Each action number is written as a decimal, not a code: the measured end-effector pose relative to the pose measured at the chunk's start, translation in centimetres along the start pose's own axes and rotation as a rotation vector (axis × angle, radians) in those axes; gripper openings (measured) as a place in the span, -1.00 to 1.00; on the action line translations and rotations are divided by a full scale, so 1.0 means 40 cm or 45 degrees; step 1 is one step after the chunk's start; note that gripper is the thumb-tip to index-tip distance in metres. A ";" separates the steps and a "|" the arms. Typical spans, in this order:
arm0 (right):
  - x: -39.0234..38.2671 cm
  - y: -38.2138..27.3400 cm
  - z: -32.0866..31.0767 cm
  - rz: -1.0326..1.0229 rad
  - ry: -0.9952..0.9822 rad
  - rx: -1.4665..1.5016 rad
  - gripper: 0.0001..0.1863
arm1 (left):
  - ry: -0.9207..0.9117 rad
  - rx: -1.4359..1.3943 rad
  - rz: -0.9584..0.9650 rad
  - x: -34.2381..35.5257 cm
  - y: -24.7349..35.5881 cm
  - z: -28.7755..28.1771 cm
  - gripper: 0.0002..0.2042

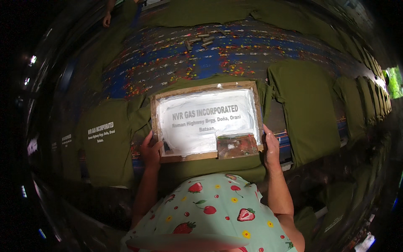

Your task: The person repeatedly screen prints a white logo onto olive green t-shirts. They align the screen, apply ink with a squeegee, lift the screen, and move to the next shirt. The shirts are laid out on a table and handled one at a time.

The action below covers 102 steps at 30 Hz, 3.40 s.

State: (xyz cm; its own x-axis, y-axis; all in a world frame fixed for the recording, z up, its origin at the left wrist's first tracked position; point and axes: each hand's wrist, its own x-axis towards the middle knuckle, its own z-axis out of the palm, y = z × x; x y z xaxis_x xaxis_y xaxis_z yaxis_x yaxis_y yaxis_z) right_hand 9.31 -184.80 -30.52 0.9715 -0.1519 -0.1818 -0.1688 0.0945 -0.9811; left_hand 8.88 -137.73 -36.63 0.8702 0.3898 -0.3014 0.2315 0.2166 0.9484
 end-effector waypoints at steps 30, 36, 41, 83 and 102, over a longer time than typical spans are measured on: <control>-0.012 -0.101 0.046 -0.338 0.011 -1.019 -0.51 | -0.007 -0.076 0.015 0.005 -0.014 0.004 -0.31; -0.087 -0.206 0.178 -0.958 -0.775 -1.646 -0.47 | -0.075 -0.134 0.127 0.020 -0.047 -0.005 -0.33; -0.034 -0.235 0.211 -0.840 -0.676 -1.650 -0.45 | -0.096 -0.186 0.215 0.028 -0.072 -0.004 -0.34; 0.027 -0.201 0.471 -0.991 -1.216 -1.682 -0.50 | 0.108 0.080 0.317 0.025 -0.065 0.018 -0.60; 0.024 -0.199 0.298 -1.059 -0.979 -1.636 -0.52 | 0.176 0.339 0.377 0.012 -0.043 0.017 -0.61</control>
State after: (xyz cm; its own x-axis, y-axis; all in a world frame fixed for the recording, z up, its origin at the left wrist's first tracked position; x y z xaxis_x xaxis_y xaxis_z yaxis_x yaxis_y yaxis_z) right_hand 13.55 -173.96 -22.11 0.6458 0.7611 0.0600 0.7433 -0.6089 -0.2768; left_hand 9.20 -138.51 -38.36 0.8537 0.5208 -0.0054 0.1005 -0.1545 0.9829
